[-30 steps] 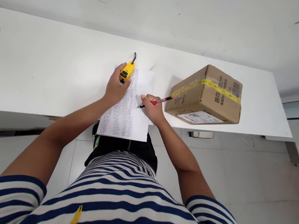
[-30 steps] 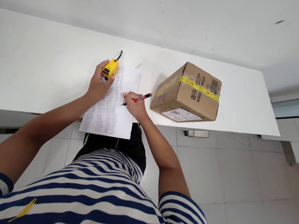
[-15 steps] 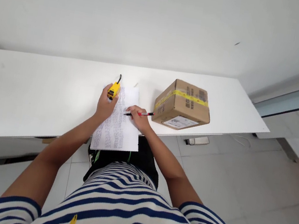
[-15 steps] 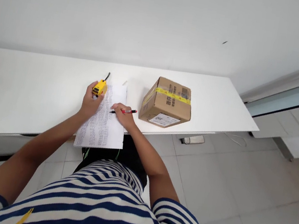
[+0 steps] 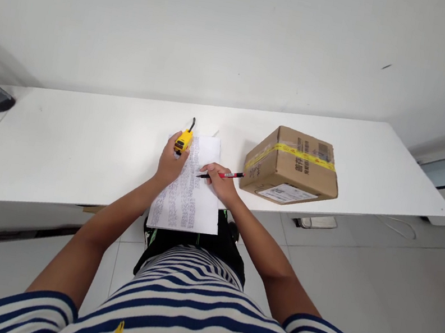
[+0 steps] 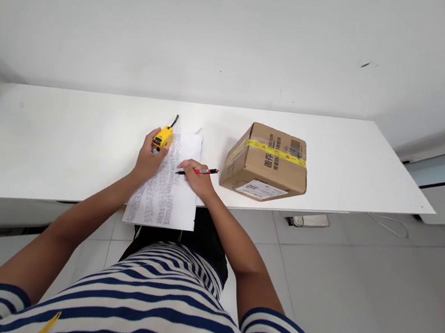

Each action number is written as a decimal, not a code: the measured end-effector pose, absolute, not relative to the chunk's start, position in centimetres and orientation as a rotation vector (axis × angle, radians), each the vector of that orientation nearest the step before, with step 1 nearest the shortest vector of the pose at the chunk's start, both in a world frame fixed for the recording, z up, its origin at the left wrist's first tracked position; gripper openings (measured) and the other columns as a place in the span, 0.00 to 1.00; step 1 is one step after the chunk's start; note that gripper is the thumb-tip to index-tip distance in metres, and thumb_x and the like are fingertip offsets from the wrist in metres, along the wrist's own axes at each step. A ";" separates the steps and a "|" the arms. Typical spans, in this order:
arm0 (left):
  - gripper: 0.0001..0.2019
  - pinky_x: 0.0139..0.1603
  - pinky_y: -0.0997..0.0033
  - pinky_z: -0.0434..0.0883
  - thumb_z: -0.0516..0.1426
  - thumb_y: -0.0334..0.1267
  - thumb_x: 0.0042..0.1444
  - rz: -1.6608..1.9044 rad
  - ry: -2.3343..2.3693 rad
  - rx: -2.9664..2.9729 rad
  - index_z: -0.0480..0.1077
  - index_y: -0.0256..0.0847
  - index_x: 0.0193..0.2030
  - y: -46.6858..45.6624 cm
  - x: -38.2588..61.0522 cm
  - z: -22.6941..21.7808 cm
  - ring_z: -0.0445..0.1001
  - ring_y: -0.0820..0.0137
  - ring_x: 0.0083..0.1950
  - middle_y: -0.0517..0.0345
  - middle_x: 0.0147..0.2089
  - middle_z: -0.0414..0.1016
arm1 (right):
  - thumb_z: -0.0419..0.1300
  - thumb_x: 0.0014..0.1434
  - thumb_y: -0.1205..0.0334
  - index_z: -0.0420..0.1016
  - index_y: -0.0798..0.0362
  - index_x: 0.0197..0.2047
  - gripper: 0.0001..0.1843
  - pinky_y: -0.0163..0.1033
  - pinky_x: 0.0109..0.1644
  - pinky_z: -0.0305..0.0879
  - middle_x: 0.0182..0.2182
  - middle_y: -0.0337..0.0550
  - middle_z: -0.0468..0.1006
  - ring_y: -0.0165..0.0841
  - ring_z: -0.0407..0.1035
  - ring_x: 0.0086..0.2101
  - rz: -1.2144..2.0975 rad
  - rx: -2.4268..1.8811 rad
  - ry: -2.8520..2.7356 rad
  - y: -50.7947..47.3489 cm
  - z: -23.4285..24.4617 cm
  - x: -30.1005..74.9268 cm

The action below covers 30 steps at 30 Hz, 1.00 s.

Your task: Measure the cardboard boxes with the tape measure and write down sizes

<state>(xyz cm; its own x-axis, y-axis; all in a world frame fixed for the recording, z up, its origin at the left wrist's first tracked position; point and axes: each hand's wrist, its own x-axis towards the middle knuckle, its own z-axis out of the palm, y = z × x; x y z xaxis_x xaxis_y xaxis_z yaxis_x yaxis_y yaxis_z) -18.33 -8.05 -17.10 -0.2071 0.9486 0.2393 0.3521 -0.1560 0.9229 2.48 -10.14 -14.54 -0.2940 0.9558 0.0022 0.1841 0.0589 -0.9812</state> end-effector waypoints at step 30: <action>0.34 0.78 0.52 0.67 0.62 0.53 0.66 1.349 1.500 1.544 0.60 0.48 0.75 -8.2 -17.9 -16.8 0.69 0.56 0.77 0.44 0.79 0.67 | 0.57 0.54 0.13 0.83 0.50 0.36 0.45 0.37 0.29 0.57 0.17 0.33 0.67 0.29 0.61 0.22 1.326 -1.123 -1.503 -10.4 -14.7 2.7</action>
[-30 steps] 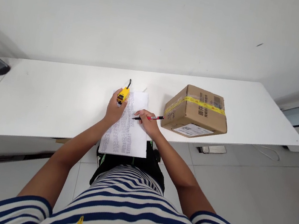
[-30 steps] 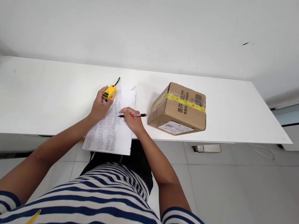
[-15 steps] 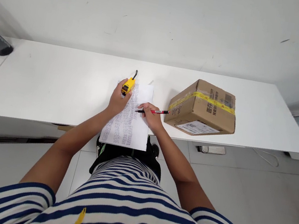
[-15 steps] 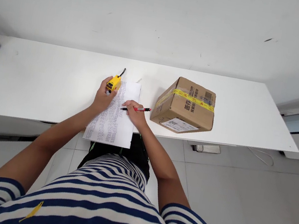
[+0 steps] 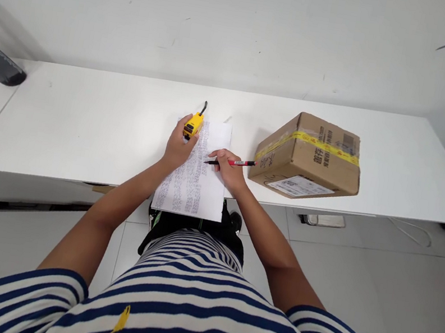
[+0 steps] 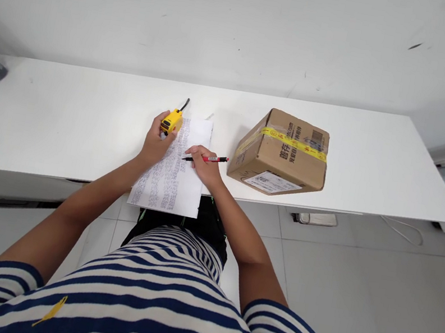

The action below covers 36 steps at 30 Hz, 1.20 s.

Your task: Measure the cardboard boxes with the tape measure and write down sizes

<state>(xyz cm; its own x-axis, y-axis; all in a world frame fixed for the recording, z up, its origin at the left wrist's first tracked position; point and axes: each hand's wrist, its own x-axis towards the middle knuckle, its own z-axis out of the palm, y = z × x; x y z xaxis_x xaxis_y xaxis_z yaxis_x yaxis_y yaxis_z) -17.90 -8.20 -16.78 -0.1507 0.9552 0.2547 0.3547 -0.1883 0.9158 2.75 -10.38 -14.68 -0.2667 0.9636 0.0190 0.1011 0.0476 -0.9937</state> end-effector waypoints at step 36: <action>0.33 0.52 0.57 0.85 0.69 0.65 0.55 1.827 1.374 1.679 0.65 0.55 0.60 -13.0 -18.0 -8.0 0.86 0.60 0.53 0.51 0.57 0.79 | 0.60 0.69 0.46 0.69 0.44 0.71 0.30 0.67 0.69 0.71 0.68 0.64 0.70 0.56 0.68 0.68 0.298 -1.168 -1.923 -10.7 -14.1 0.9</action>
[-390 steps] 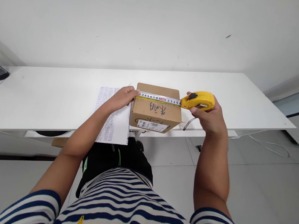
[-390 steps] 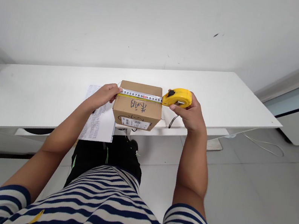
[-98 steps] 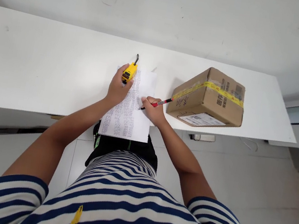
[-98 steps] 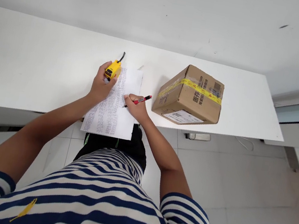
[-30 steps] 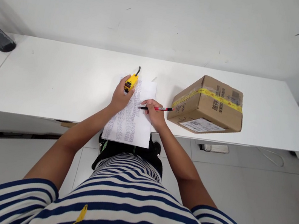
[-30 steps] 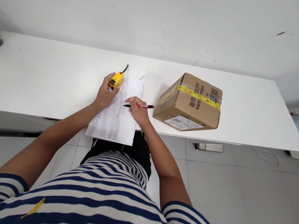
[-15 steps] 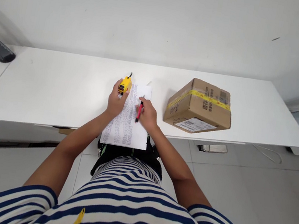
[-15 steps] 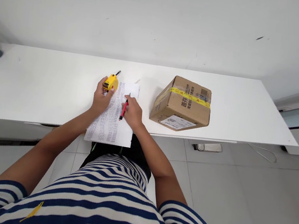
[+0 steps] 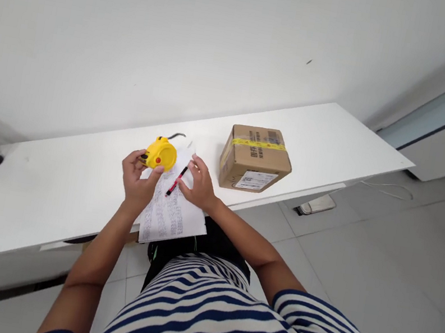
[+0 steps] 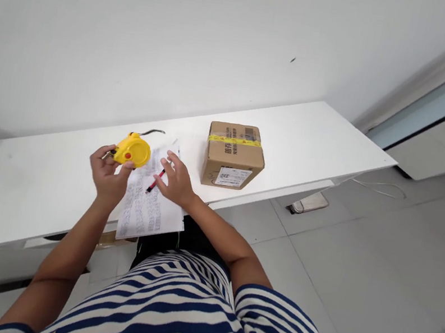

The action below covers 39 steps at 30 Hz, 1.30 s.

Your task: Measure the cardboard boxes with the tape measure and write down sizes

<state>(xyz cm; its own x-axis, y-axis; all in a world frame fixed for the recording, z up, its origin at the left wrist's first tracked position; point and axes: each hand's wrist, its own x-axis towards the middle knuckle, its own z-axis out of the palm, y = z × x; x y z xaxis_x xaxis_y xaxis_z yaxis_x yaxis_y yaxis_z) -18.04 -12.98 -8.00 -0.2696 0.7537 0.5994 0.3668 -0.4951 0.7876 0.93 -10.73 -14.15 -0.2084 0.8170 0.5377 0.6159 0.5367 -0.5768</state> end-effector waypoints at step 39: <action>0.34 0.39 0.54 0.70 0.57 0.75 0.60 0.454 1.309 1.948 0.70 0.46 0.22 -2.7 -1.6 -0.5 0.73 0.58 0.30 0.49 0.24 0.72 | 0.67 0.59 0.26 0.80 0.45 0.62 0.39 0.46 0.40 0.81 0.50 0.49 0.83 0.36 0.78 0.40 0.327 -1.105 -1.313 -8.4 -7.8 30.9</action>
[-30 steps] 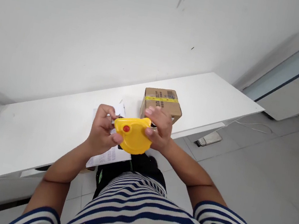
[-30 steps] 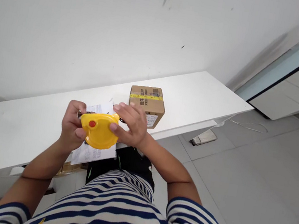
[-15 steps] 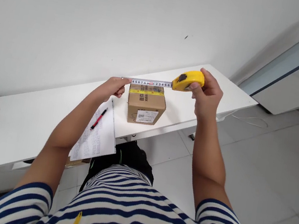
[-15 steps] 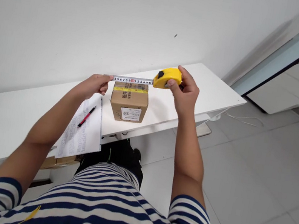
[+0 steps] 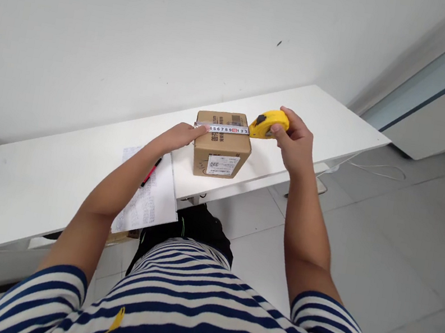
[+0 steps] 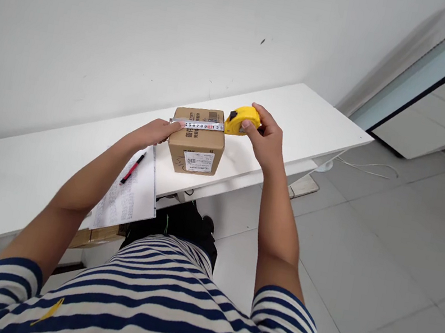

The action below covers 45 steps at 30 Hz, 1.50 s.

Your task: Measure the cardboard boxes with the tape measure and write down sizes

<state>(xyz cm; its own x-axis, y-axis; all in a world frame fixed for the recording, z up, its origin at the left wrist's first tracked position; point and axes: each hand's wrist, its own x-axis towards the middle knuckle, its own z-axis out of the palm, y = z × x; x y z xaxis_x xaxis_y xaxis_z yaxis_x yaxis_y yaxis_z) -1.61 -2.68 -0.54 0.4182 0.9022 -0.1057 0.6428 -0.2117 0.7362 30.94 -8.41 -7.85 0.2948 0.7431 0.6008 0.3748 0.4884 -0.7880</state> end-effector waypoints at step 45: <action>0.14 0.46 0.65 0.72 0.69 0.43 0.61 1.005 0.735 2.010 0.69 0.42 0.37 -5.1 4.7 2.9 0.75 0.70 0.42 0.58 0.40 0.77 | 0.56 0.67 0.26 0.66 0.47 0.73 0.43 0.56 0.48 0.78 0.50 0.57 0.74 0.48 0.72 0.49 -0.472 -1.377 -1.051 -19.4 -11.5 17.1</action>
